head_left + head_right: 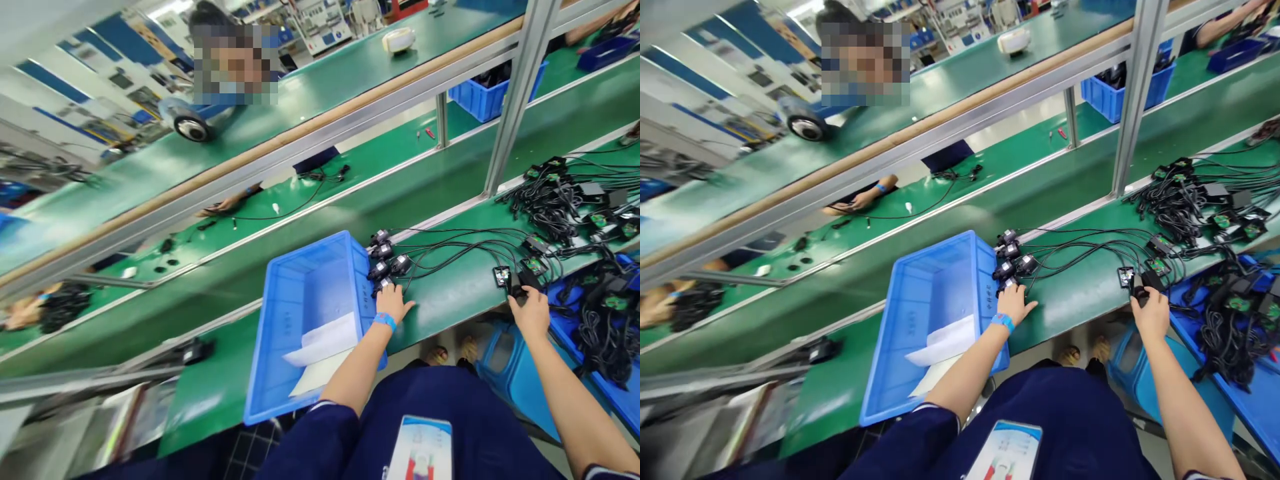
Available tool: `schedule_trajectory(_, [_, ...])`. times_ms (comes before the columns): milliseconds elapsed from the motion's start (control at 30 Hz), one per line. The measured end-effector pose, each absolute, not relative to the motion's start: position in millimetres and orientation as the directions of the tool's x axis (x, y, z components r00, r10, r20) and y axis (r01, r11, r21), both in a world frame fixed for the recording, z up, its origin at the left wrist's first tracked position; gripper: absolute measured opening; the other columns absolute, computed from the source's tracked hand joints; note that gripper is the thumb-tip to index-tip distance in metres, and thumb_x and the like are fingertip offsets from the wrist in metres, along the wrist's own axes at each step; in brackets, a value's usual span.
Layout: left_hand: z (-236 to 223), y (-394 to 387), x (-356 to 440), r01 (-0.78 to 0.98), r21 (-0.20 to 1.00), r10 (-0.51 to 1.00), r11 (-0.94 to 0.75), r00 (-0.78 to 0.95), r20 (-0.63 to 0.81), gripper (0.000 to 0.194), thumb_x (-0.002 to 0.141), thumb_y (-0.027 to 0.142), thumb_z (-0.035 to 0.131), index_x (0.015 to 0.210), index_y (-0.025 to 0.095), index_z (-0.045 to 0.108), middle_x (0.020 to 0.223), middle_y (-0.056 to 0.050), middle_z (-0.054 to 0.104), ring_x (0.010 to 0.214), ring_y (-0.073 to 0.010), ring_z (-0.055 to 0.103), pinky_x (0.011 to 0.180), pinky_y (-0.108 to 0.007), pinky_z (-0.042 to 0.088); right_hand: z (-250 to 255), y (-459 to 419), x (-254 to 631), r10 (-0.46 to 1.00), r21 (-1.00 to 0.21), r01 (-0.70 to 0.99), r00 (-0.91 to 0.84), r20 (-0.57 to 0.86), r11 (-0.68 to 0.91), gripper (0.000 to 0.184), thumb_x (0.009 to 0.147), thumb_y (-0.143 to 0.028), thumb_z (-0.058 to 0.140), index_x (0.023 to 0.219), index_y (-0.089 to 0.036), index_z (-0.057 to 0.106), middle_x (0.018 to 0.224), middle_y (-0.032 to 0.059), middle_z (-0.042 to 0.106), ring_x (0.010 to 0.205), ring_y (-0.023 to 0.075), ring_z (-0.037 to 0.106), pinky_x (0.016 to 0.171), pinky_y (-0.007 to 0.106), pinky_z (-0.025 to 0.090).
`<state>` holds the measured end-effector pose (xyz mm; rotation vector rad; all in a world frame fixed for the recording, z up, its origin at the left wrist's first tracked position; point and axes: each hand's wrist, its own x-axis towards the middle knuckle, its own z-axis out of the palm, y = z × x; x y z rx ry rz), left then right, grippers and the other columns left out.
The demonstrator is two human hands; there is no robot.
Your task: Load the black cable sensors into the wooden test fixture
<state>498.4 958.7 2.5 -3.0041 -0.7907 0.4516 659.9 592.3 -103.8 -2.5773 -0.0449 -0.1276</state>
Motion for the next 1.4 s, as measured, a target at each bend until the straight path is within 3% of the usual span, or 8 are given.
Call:
schedule_trajectory(100, [10.0, 972.0, 519.8, 0.562, -0.054, 0.562, -0.825, 0.809, -0.170, 0.045, 0.099, 0.054, 0.041, 0.130, 0.024, 0.054, 0.130, -0.012, 0.056, 0.119, -0.0270, 0.051, 0.098, -0.039, 0.042, -107.0, 591.4, 661.2, 0.012, -0.554, 0.068, 0.994, 0.105, -0.830, 0.072, 0.081, -0.073, 0.056, 0.128, -0.019, 0.053, 0.111, 0.0166, 0.056, 0.105, 0.0360, 0.054, 0.078, 0.043, 0.044])
schedule_trajectory(333, [20.0, 1045.1, 584.7, 0.668, -0.090, 0.673, -0.739, 0.730, -0.118, 0.047, 0.101, 0.039, 0.038, 0.143, 0.020, 0.043, 0.145, -0.014, 0.045, 0.131, -0.0285, 0.043, 0.107, -0.042, 0.039, -98.7, 592.0, 660.0, -0.020, -0.578, 0.060, 0.991, 0.131, -0.814, 0.073, 0.083, -0.078, 0.049, 0.124, -0.018, 0.057, 0.102, 0.0160, 0.062, 0.104, 0.0373, 0.056, 0.082, 0.044, 0.044])
schedule_trajectory(500, [23.0, 1095.8, 613.6, 0.575, -0.149, 0.593, -0.804, 0.765, -0.252, 0.064, 0.085, 0.029, 0.067, 0.144, 0.029, 0.044, 0.159, -0.009, 0.034, 0.143, -0.0306, 0.032, 0.109, -0.045, 0.040, -82.4, 567.7, 695.7, -0.002, -0.523, 0.157, 0.957, 0.291, -0.837, 0.059, 0.091, -0.068, 0.040, 0.104, -0.018, 0.069, 0.098, 0.0142, 0.065, 0.104, 0.0343, 0.058, 0.099, 0.047, 0.041])
schedule_trajectory(633, [14.8, 1121.2, 634.2, 0.445, -0.228, 0.500, -0.866, 0.785, -0.367, 0.060, 0.069, 0.027, 0.083, 0.126, 0.025, 0.063, 0.165, -0.011, 0.026, 0.152, -0.0392, 0.015, 0.118, -0.057, 0.023, -71.3, 554.5, 743.4, 0.059, -0.482, 0.189, 0.961, 0.271, -0.856, 0.055, 0.091, -0.063, 0.040, 0.103, -0.019, 0.070, 0.102, 0.0139, 0.066, 0.106, 0.0319, 0.058, 0.096, 0.045, 0.044])
schedule_trajectory(767, [5.9, 1140.2, 652.6, 0.322, -0.270, 0.415, -0.907, 0.793, -0.446, 0.065, 0.062, 0.034, 0.089, 0.122, 0.027, 0.067, 0.167, -0.008, 0.027, 0.155, -0.0359, 0.010, 0.123, -0.052, 0.012, -70.1, 558.7, 787.3, 0.076, -0.465, 0.203, 0.958, 0.278, -0.862, 0.051, 0.090, -0.057, 0.044, 0.111, -0.017, 0.067, 0.109, 0.0140, 0.066, 0.108, 0.0311, 0.057, 0.098, 0.044, 0.045])
schedule_trajectory(1000, [3.6, 1162.5, 678.4, 0.340, -0.304, 0.454, -0.890, 0.718, -0.527, 0.078, 0.069, 0.074, 0.067, 0.129, 0.024, 0.068, 0.154, -0.021, 0.042, 0.137, -0.0418, 0.045, 0.110, -0.050, 0.037, -84.8, 579.3, 833.7, 0.172, -0.461, 0.184, 0.983, 0.069, -0.868, 0.047, 0.091, -0.047, 0.047, 0.121, -0.016, 0.063, 0.115, 0.0154, 0.068, 0.101, 0.0315, 0.063, 0.089, 0.044, 0.050])
schedule_trajectory(1167, [-0.5, 1164.6, 693.5, 0.327, -0.323, 0.459, -0.888, 0.667, -0.587, 0.095, 0.045, 0.070, 0.082, 0.127, 0.024, 0.070, 0.143, -0.024, 0.050, 0.127, -0.0461, 0.051, 0.107, -0.055, 0.037, -91.5, 577.2, 844.9, 0.155, -0.478, 0.167, 0.986, 0.065, -0.863, 0.047, 0.096, -0.047, 0.039, 0.119, -0.015, 0.065, 0.110, 0.0135, 0.071, 0.095, 0.0289, 0.067, 0.088, 0.042, 0.052])
schedule_trajectory(1400, [0.4, 1172.3, 683.7, 0.325, -0.295, 0.439, -0.899, 0.651, -0.619, 0.091, 0.054, 0.071, 0.074, 0.129, 0.021, 0.068, 0.147, -0.026, 0.047, 0.136, -0.0474, 0.044, 0.110, -0.060, 0.034, -98.6, 571.4, 865.4, 0.215, -0.489, 0.229, 0.973, 0.085, -0.842, 0.047, 0.094, -0.049, 0.043, 0.114, -0.017, 0.071, 0.110, 0.0118, 0.072, 0.096, 0.0252, 0.068, 0.089, 0.037, 0.053])
